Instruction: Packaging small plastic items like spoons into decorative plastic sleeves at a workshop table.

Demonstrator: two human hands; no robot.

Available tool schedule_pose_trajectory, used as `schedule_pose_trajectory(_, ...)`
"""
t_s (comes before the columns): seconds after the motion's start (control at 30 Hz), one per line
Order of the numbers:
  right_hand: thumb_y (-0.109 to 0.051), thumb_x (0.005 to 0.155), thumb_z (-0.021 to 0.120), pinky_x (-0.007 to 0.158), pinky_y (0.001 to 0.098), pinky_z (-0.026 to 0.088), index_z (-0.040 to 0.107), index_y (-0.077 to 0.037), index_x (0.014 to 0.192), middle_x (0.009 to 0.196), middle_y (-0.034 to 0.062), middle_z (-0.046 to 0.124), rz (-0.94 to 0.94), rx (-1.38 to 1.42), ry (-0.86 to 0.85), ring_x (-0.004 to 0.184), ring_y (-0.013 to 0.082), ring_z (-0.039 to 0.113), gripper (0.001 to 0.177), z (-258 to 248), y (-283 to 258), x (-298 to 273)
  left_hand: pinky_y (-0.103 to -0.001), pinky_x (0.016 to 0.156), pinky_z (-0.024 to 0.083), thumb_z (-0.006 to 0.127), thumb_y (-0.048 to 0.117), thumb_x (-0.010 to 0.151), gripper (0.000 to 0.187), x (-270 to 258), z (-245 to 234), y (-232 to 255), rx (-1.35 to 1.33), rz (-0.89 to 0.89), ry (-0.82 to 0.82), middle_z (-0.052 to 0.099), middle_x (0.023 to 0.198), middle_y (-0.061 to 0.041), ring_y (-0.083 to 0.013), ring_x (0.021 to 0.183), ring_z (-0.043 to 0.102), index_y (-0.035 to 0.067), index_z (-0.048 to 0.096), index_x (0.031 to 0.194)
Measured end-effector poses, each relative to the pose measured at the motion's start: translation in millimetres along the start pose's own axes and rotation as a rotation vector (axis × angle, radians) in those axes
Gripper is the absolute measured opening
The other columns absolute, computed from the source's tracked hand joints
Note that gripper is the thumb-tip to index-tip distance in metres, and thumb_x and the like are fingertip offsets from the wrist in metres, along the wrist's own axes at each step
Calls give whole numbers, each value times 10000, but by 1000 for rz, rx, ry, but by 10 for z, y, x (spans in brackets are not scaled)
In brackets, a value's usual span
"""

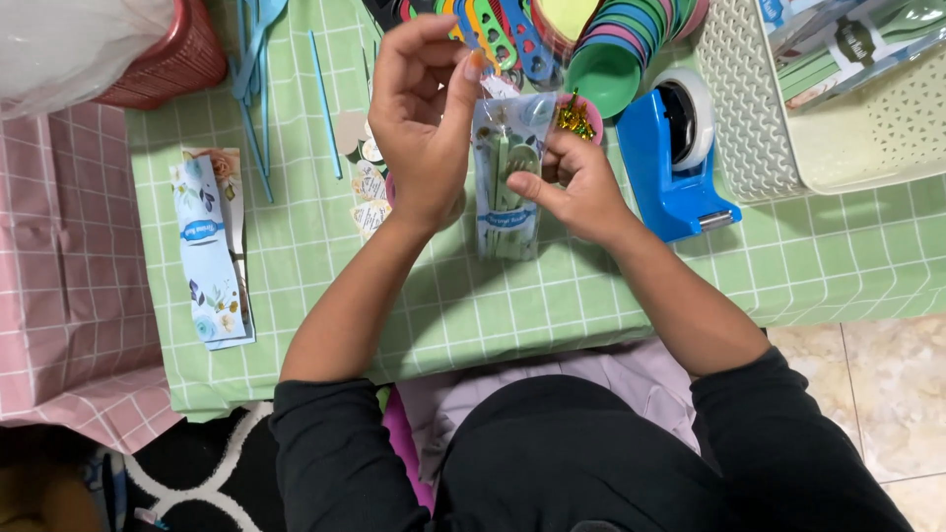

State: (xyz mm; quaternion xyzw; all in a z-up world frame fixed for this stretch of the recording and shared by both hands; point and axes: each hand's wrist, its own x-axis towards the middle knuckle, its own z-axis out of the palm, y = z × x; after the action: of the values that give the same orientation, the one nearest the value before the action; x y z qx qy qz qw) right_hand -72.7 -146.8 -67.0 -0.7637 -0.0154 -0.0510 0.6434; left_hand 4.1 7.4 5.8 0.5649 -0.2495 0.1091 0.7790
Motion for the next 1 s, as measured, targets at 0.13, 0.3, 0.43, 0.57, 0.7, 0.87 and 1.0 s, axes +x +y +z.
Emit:
schedule_pose_trajectory(0.13, -247, 931, 741, 540, 202, 311, 626, -66, 1201, 718, -88, 323, -16, -27, 65, 622, 38, 318, 345, 0, 40, 19, -291, 877, 546, 627, 82, 1038, 276, -6, -41, -115, -127, -54, -70, 642, 1027, -87, -168, 959, 619, 126, 484, 1270)
schedule_pose_trajectory(0.3, -214, 951, 721, 545, 181, 323, 578, -43, 1321, 697, -92, 305, -19, 5, 88, 621, 22, 312, 432, 8, 0, 30, -233, 804, 523, 566, 266, 1029, 260, 0, -18, -218, -78, -272, -268, 700, 1088, -36, -102, 953, 627, 48, 685, 1107)
schedule_pose_trajectory(0.43, -207, 941, 742, 564, 194, 337, 577, -117, 1012, 710, -93, 303, 14, 0, 82, 639, 21, 332, 201, -5, 15, 30, -262, 836, 567, 605, 252, 1007, 257, 29, -41, -156, -72, -257, -203, 722, 1073, -81, -144, 1006, 660, 32, 692, 1108)
schedule_pose_trajectory(0.57, -175, 967, 701, 595, 217, 319, 404, -148, 808, 724, -75, 275, -25, -3, 20, 668, 50, 320, 339, -17, -91, 29, -352, 907, 621, 605, 173, 1030, 164, 88, -71, 29, -316, -208, -135, 714, 1051, -127, -284, 1070, 730, 53, 650, 1132)
schedule_pose_trajectory(0.7, -126, 984, 680, 634, 230, 306, 446, -140, 807, 718, -74, 231, -71, -72, -2, 673, 80, 279, 294, 7, -159, 14, -309, 1003, 588, 806, 101, 934, 498, 131, -154, 125, -66, -135, -141, 699, 1245, -90, -189, 1069, 700, 165, 457, 1284)
schedule_pose_trajectory(0.87, -125, 965, 679, 789, 271, 541, 629, -52, 1091, 969, 28, 684, -93, -103, -67, 895, 127, 648, 154, 68, -222, 2, -289, 985, 523, 931, 222, 856, 731, 309, -349, 294, 406, 12, -220, 754, 1174, -28, -145, 1133, 706, 162, 405, 1361)
schedule_pose_trajectory(1.0, -170, 973, 683, 732, 255, 480, 649, -46, 1154, 854, -7, 633, -135, -181, -67, 796, 91, 558, 221, 73, -156, -7, -261, 804, 588, 784, -24, 822, 447, 394, -392, 381, 327, -86, -256, 760, 829, -32, -119, 776, 702, 107, 546, 1177)
